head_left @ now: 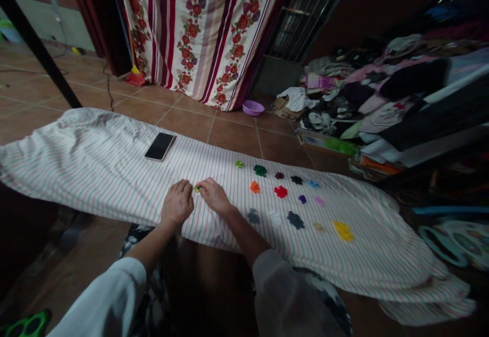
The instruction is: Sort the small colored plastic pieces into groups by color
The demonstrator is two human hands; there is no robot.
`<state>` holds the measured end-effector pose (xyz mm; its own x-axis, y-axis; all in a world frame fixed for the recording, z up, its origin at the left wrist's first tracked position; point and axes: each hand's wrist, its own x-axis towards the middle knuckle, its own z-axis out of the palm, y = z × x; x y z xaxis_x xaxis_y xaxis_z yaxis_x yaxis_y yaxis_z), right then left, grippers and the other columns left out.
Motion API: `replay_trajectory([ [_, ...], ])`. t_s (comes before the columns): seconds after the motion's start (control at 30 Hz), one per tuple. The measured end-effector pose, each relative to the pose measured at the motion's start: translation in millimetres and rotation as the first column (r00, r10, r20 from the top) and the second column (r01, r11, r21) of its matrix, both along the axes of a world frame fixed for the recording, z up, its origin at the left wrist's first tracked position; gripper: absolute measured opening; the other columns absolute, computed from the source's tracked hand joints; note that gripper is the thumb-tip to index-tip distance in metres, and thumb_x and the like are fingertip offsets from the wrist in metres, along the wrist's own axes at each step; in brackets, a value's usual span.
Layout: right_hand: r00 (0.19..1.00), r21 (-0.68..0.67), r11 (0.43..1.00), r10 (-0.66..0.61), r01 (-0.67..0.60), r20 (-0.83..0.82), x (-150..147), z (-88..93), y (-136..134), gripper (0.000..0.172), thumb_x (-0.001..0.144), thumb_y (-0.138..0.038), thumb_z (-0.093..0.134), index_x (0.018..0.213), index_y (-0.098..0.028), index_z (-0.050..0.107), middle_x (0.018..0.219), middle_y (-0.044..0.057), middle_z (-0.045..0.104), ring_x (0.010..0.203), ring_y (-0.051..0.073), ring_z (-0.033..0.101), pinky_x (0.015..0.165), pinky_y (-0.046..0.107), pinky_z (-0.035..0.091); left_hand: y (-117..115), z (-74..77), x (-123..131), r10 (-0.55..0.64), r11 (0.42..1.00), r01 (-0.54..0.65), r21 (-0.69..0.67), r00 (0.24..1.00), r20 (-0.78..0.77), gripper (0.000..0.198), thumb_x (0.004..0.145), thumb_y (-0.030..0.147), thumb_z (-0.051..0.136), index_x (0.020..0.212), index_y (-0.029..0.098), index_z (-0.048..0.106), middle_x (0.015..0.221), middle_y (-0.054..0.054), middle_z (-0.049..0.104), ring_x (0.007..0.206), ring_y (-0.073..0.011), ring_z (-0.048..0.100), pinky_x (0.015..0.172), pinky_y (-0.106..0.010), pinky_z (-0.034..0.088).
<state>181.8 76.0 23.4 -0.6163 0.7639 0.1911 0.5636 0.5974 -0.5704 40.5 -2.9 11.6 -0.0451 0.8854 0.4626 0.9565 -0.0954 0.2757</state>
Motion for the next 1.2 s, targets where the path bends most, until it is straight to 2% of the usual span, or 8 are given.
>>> replay_trajectory([
  [0.2, 0.999, 0.015, 0.999, -0.038, 0.038, 0.006, -0.3, -0.3, -5.2, 0.022, 0.088, -0.012, 0.053, 0.098, -0.023, 0.069, 0.096, 0.003, 0.063, 0.090, 0.015, 0.060, 0.081, 0.027, 0.047, 0.8, -1.2, -0.1, 0.004, 1.000, -0.004, 0.006, 1.000, -0.008, 0.027, 0.082, 0.014, 0.047, 0.105, 0.015, 0.061, 0.119, -0.014, 0.065, 0.116, -0.0274, 0.057, 0.098, -0.042, 0.045],
  [0.47, 0.977, 0.051, 0.990, -0.124, 0.135, -0.174, 1.9, -18.3, -9.4, 0.020, 0.091, -0.019, 0.050, 0.102, -0.023, 0.066, 0.099, 0.003, 0.065, 0.089, 0.015, 0.062, 0.085, 0.028, 0.048, 0.7, -0.6, -0.1, -0.005, 1.000, 0.005, 0.018, 1.000, -0.028, 0.028, 0.081, 0.012, 0.048, 0.106, 0.013, 0.062, 0.117, -0.015, 0.066, 0.115, -0.0281, 0.057, 0.098, -0.042, 0.046],
  [0.67, 0.948, -0.011, 0.987, -0.159, 0.162, -0.275, 3.0, -19.7, -9.6, 0.021, 0.092, -0.022, 0.048, 0.103, -0.023, 0.065, 0.100, 0.003, 0.068, 0.093, 0.016, 0.063, 0.087, 0.029, 0.048, 1.0, -1.1, -0.3, -0.006, 1.000, 0.006, 0.013, 1.000, -0.014, 0.027, 0.082, 0.013, 0.048, 0.105, 0.014, 0.062, 0.117, -0.015, 0.066, 0.115, -0.0282, 0.058, 0.097, -0.044, 0.047],
  [0.87, 0.918, -0.091, 0.981, -0.192, 0.171, -0.346, 5.5, -18.0, -8.1, 0.022, 0.091, -0.026, 0.047, 0.101, -0.024, 0.067, 0.097, 0.002, 0.069, 0.084, 0.014, 0.063, 0.082, 0.027, 0.050, 1.0, -0.3, -0.4, -0.006, 1.000, 0.007, 0.004, 1.000, -0.027, 0.027, 0.082, 0.014, 0.047, 0.104, 0.015, 0.062, 0.118, -0.015, 0.066, 0.115, -0.0282, 0.059, 0.097, -0.044, 0.048],
  [1.03, 0.888, -0.166, 0.971, -0.228, 0.175, -0.398, 7.1, -18.6, -6.3, 0.023, 0.091, -0.027, 0.047, 0.102, -0.024, 0.067, 0.099, 0.002, 0.069, 0.084, 0.014, 0.064, 0.079, 0.026, 0.051, 0.8, -0.7, -0.7, -0.008, 1.000, 0.008, 0.020, 0.999, -0.031, 0.028, 0.082, 0.014, 0.046, 0.105, 0.016, 0.061, 0.117, -0.015, 0.066, 0.114, -0.0280, 0.059, 0.096, -0.044, 0.048],
  [1.2, 0.883, -0.156, 0.969, -0.240, 0.193, -0.402, 8.3, -17.4, -7.3, 0.023, 0.090, -0.026, 0.049, 0.102, -0.025, 0.068, 0.096, 0.002, 0.068, 0.084, 0.014, 0.064, 0.078, 0.026, 0.051, 1.1, -2.1, -0.6, -0.007, 1.000, 0.008, 0.029, 1.000, -0.016, 0.030, 0.081, 0.014, 0.045, 0.107, 0.017, 0.061, 0.117, -0.014, 0.066, 0.114, -0.0276, 0.059, 0.096, -0.043, 0.047],
])
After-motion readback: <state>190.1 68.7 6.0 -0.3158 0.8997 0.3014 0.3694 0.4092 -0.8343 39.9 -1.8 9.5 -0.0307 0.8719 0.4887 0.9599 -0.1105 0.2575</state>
